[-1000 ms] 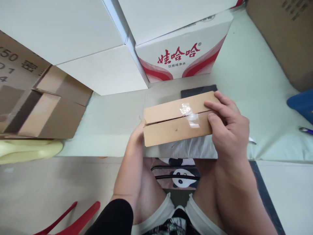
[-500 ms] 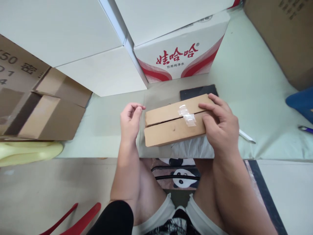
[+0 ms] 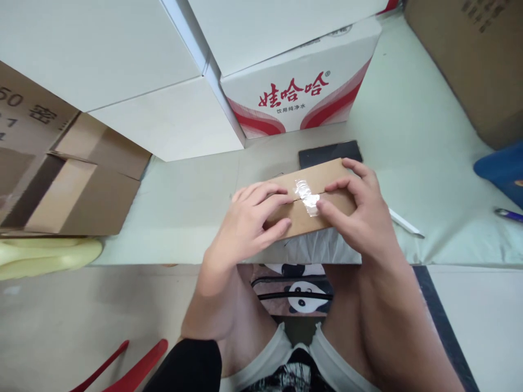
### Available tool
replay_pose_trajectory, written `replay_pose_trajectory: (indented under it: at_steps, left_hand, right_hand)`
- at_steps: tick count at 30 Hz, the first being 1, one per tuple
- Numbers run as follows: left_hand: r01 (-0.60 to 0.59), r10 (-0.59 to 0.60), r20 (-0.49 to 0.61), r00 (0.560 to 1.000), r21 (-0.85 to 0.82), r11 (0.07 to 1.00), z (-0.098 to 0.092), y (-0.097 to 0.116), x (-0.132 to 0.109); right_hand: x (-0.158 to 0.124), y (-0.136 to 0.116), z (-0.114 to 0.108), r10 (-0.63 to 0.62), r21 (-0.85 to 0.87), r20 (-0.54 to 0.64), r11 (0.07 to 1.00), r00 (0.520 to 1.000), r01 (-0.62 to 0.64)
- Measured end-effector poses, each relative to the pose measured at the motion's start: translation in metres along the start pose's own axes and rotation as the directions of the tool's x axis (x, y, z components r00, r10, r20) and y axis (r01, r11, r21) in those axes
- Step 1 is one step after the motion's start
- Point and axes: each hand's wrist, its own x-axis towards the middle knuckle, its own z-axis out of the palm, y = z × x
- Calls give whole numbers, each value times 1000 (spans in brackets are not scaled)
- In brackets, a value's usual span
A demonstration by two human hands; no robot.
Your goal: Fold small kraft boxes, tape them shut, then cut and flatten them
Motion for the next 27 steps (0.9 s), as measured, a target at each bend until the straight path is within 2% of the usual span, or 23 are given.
replay_pose_trajectory:
  at_steps: [5,10,12,14,16,18,20,22,24,25,26,27]
  left_hand:
    - [-8,5,40,999,80,997,-5,10,-1]
    - [17,-20,28,999,131,991,-2,20,1]
    - [14,-24,49,998,203,979,2,24,2]
    - [18,-40,77,996,269,963,5,26,3]
    - [26,-55,88,995,302,953,8,27,3]
    - [24,-52,86,995,309,951,10,26,2]
    - [18,-43,77,996,307,951,10,24,1]
    - [15,-39,73,997,300,954,10,24,1]
    - [15,-39,75,996,293,956,9,24,1]
    - [14,-39,79,996,291,957,9,24,1]
    - [13,-39,83,996,290,957,9,24,2]
    - [11,-37,86,996,291,957,9,24,2]
  right_hand:
    - [1,4,-14,-57,-39,198,997,979,66]
    - [0,14,-30,-140,-5,390,988,910,155]
    - [-1,16,-33,-158,-11,393,984,906,177]
    - [-2,15,-33,-179,-29,346,979,921,201]
    - [-3,12,-34,-200,-54,295,973,934,225]
    - [-4,6,-36,-224,-61,299,966,928,253]
    - [-6,-1,-41,-253,-52,389,954,886,295]
    - [-9,-10,-48,-294,-28,508,934,810,357]
    - [-10,-16,-55,-343,18,563,914,752,404]
    - [-10,-18,-57,-354,42,547,917,759,398]
    - [-9,-18,-58,-349,64,480,929,804,365]
    - [-7,-15,-57,-311,77,360,949,880,304]
